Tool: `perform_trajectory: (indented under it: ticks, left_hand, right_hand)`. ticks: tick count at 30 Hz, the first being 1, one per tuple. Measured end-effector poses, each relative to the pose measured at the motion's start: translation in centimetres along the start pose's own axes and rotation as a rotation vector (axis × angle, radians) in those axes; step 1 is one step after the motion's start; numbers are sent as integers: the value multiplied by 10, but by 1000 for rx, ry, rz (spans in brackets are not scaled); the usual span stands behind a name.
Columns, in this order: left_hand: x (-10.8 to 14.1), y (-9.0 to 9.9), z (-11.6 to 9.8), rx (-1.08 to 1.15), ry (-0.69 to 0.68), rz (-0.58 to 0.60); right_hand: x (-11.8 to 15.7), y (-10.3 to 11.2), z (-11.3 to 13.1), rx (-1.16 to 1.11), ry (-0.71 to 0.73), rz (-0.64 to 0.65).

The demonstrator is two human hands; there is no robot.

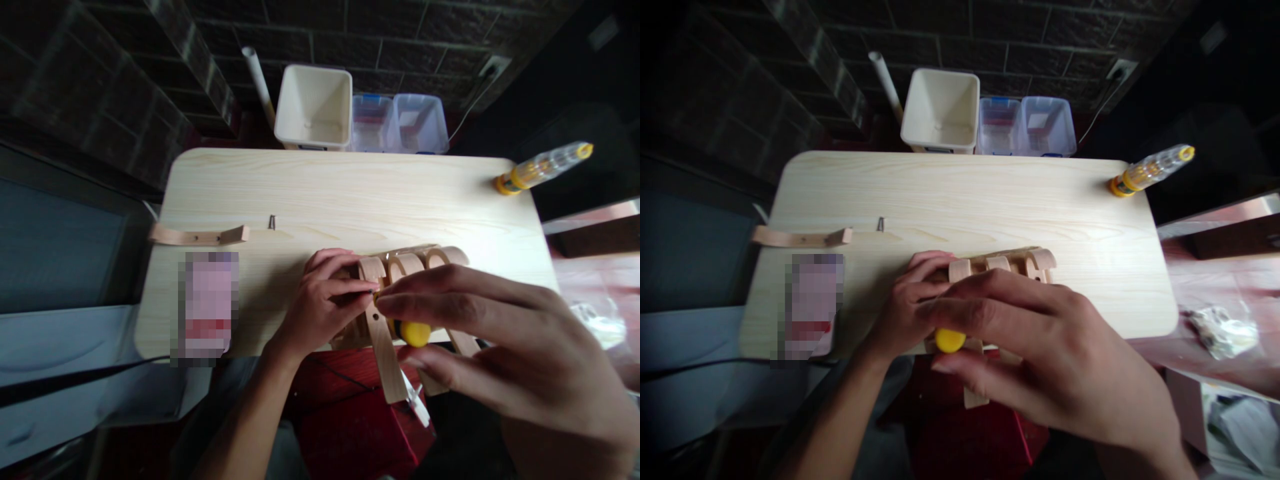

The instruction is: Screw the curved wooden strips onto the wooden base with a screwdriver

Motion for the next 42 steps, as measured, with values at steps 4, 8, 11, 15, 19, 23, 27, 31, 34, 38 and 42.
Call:
perform_trajectory:
  ticks: [4,8,11,15,19,23,27,31,34,38,42]
  left_hand:
    - [0,1,-1,-17,0,3]
    - [-1,1,-2,-17,-13,-9]
    - [-1,0,-1,-14,0,-4]
    - [-1,0,-1,-15,-1,-7]
    - [-1,1,-1,-3,3,-7]
    - [-1,1,-2,-5,1,-7]
    - [-1,0,0,-12,3,-6]
    - [0,-2,2,-8,6,-7]
    - [0,-2,2,-7,4,-9]
    - [-1,-1,2,-15,20,12]
    - [-2,-1,1,-8,25,31]
  right_hand:
    - [1,-1,2,-34,15,25]
    - [0,-2,3,-37,12,49]
    - [1,-2,1,-37,-16,34]
    - [4,0,-1,-15,-22,-11]
    - [4,0,1,6,-11,-10]
    - [2,0,5,22,26,11]
    - [1,0,5,19,37,7]
    - [-1,3,2,4,20,-33]
    - [-1,3,3,-3,28,-28]
    - [-1,0,3,-23,32,1]
    - [1,-3,4,-44,39,17]
Point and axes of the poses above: each hand's wrist, its own x-axis away from the middle knuckle, its own y-axis out of the back of the hand, z = x × y, the point moved 8 cm from there along -x, towards the middle knuckle, and after that the axes turned 5 degrees about z, right-handed, at the moved point
